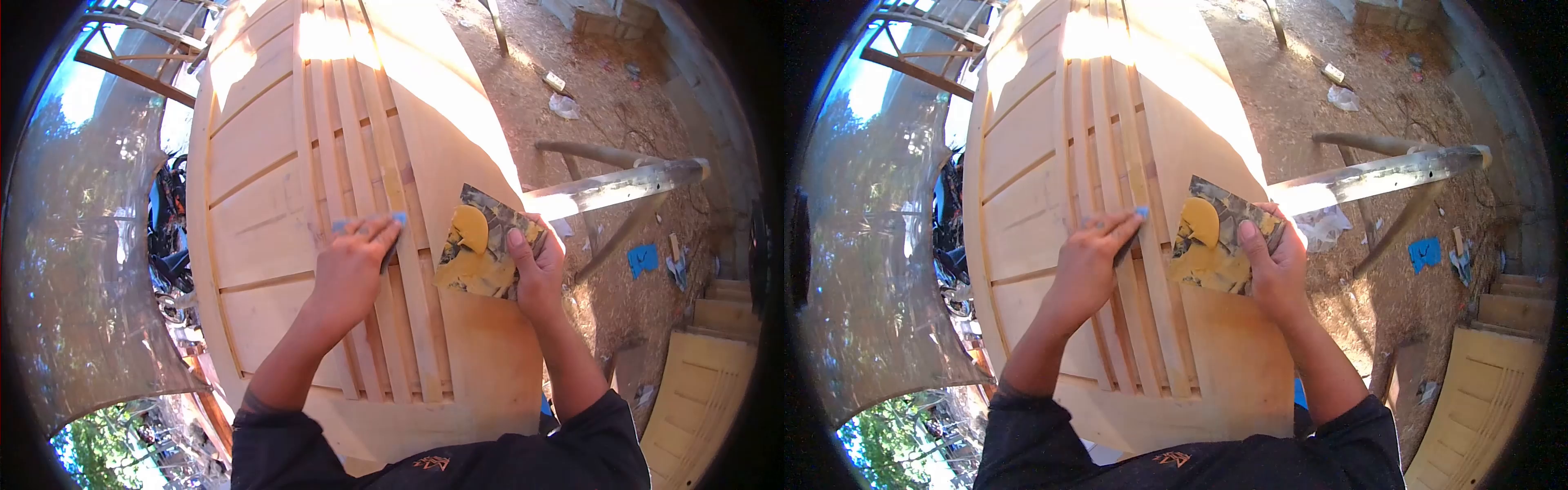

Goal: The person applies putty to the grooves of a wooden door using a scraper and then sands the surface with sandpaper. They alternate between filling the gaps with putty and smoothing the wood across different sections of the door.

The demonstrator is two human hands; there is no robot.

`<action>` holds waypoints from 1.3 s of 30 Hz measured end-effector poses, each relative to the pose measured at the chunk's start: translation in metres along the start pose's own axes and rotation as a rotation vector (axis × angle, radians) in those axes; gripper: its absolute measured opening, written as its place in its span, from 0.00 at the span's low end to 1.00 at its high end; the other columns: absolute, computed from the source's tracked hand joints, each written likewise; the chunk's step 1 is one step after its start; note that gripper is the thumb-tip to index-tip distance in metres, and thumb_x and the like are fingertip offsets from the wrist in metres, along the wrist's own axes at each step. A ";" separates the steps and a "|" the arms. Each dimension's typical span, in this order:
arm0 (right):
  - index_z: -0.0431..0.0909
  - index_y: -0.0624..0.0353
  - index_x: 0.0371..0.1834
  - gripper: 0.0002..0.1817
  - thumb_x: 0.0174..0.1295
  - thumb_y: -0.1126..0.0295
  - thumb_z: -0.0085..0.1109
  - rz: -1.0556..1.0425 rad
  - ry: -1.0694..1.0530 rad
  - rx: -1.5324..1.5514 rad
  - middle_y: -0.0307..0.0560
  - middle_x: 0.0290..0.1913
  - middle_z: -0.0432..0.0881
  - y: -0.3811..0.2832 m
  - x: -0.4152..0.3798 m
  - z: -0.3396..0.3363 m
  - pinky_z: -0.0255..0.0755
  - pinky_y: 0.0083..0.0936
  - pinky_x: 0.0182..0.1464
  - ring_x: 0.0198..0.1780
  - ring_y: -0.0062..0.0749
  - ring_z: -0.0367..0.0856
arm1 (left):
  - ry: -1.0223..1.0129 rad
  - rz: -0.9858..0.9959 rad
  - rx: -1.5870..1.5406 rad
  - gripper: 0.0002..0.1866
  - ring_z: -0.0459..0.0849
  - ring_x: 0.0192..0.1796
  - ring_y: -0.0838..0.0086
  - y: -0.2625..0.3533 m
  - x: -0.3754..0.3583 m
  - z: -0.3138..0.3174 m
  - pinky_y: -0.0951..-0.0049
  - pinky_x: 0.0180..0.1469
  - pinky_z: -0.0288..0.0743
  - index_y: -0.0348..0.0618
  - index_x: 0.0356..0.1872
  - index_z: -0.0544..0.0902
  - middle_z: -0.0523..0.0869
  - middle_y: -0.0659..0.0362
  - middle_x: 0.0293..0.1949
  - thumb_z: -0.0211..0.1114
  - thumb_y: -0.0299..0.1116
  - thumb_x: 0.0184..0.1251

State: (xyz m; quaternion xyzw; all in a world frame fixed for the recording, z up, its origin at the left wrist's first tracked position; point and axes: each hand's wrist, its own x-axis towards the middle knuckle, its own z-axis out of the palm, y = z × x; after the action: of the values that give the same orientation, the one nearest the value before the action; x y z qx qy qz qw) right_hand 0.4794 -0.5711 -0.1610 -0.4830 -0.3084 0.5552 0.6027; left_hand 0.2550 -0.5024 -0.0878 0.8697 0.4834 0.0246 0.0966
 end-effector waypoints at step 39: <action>0.73 0.63 0.50 0.15 0.68 0.64 0.54 0.275 0.015 0.179 0.40 0.44 0.81 -0.037 -0.076 0.009 0.75 0.20 0.44 0.42 0.19 0.79 | -0.066 0.372 0.009 0.23 0.79 0.55 0.64 0.091 -0.083 -0.100 0.61 0.59 0.71 0.48 0.48 0.83 0.83 0.60 0.49 0.56 0.17 0.51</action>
State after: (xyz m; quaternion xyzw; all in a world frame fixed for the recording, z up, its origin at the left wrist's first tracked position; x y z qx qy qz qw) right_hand 0.4706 -0.6394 -0.1117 -0.4694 -0.1843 0.6539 0.5641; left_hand 0.2731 -0.6044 0.0321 0.9448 0.3109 0.0112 0.1024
